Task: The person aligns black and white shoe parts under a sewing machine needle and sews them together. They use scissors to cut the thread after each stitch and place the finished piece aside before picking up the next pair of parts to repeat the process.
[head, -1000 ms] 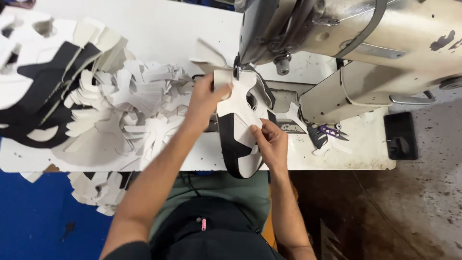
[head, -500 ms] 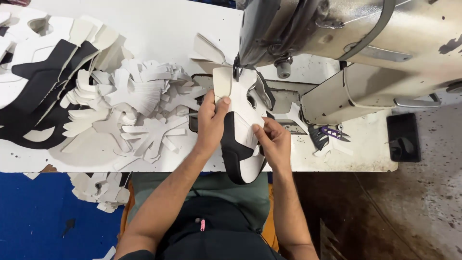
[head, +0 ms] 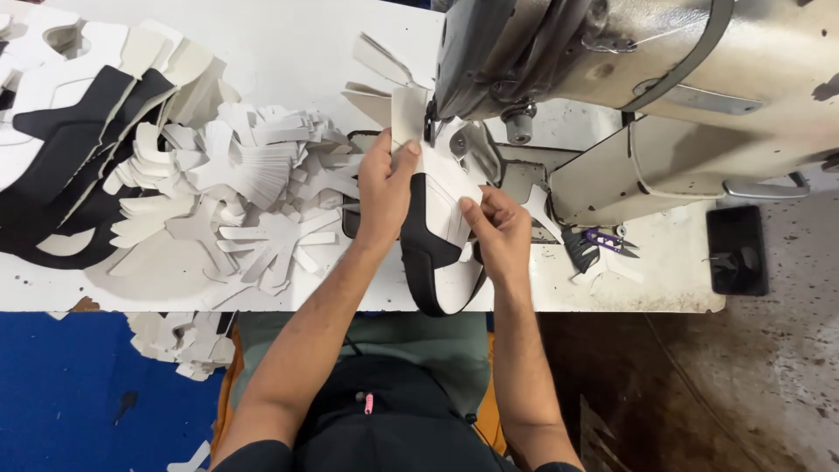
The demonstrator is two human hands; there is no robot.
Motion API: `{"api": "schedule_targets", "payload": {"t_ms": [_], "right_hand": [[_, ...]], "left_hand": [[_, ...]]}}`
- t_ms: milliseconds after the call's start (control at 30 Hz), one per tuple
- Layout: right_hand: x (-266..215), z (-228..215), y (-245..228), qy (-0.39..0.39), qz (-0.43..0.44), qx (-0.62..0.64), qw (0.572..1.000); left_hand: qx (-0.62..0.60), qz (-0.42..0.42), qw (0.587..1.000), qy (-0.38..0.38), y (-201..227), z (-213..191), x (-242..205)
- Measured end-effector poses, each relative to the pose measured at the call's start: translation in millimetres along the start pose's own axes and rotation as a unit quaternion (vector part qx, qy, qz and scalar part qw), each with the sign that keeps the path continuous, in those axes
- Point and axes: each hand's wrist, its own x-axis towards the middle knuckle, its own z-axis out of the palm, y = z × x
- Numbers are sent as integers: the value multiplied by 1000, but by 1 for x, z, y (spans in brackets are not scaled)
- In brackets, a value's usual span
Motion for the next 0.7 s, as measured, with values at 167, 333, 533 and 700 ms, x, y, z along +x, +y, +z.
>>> {"api": "schedule_targets", "payload": {"t_ms": [167, 333, 533, 700], "right_hand": [[9, 2, -3, -2, -4, -3, 1000], [10, 14, 5, 6, -6, -15, 1000], [-2, 45, 0, 29, -15, -7, 999], [3, 38, 11, 15, 9, 29, 999]], "left_hand": [[132, 118, 984, 19, -8, -2, 14], [105, 124, 986, -25, -17, -10, 45], [273, 101, 949, -121, -4, -26, 62], [275, 233, 933, -12, 35, -16, -10]]}}
